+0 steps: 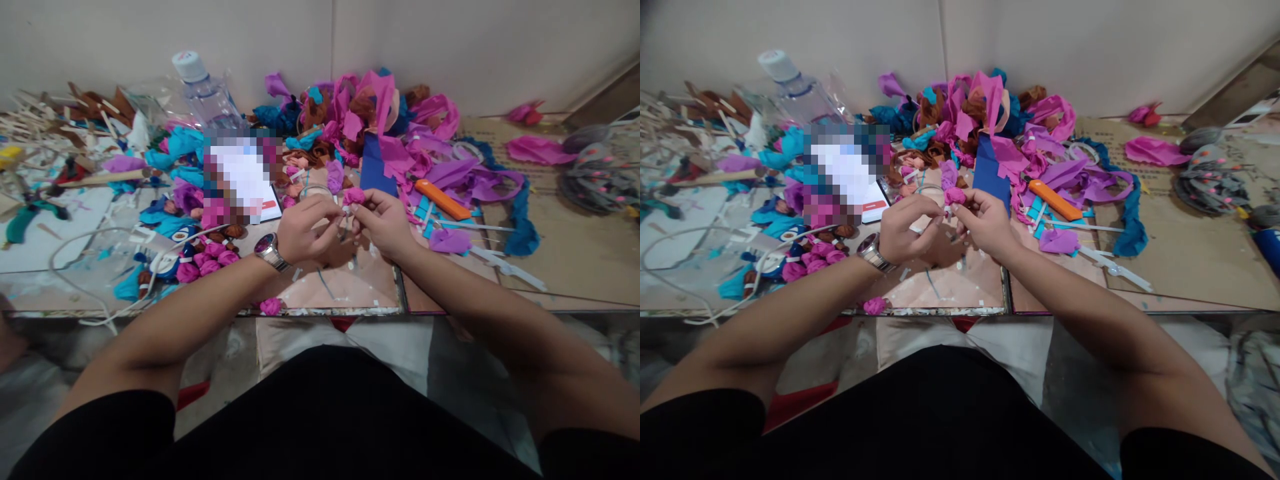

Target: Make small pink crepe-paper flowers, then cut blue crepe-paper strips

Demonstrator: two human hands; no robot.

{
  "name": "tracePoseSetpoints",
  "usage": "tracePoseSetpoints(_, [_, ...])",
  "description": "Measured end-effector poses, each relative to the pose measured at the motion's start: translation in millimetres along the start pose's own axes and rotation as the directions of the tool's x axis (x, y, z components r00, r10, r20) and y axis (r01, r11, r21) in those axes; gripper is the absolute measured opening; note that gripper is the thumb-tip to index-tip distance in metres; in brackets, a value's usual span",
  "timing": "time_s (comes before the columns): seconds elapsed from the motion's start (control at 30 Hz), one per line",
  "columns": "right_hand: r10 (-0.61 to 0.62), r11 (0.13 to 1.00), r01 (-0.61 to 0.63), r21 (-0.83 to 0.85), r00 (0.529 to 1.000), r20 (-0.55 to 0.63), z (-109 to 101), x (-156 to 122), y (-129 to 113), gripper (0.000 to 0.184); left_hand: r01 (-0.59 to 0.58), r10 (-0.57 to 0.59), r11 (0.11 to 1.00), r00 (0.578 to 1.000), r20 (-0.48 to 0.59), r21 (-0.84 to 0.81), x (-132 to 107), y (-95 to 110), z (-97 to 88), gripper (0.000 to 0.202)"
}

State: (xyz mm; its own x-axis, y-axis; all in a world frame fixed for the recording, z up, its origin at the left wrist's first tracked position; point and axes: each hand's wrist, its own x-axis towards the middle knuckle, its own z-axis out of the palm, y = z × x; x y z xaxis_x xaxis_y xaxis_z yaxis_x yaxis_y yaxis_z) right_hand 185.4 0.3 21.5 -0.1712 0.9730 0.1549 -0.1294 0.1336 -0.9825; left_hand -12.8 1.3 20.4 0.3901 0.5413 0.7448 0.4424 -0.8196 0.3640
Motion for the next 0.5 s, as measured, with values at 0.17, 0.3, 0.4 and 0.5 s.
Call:
tracePoseSetpoints(0.17, [-0.009,1.0,0.009,0.012,1.0,0.01,0.2,-0.3,1.1,0.032,0.005,-0.005,1.0,1.0,-0.028,0.029,-0.5,-2.1,-0.4,0.013])
tracePoseSetpoints(0.3, [-0.01,1.0,0.01,0.024,1.0,0.006,-0.2,0.1,2.4,0.032,0.012,-0.011,1.0,0.999,-0.036,0.02,-0.6,-1.0,-0.3,0.012])
tracePoseSetpoints(0.4, [-0.013,1.0,0.013,0.02,1.0,0.0,-0.1,0.4,1.8,0.032,0.022,-0.022,1.0,0.999,-0.049,0.003,1.1,1.6,-0.5,0.009])
tracePoseSetpoints(0.5, [-0.008,1.0,0.008,0.002,1.0,0.0,0.0,0.3,1.4,0.032,0.016,-0.016,1.0,0.997,-0.071,-0.004,2.4,3.6,-0.2,0.006])
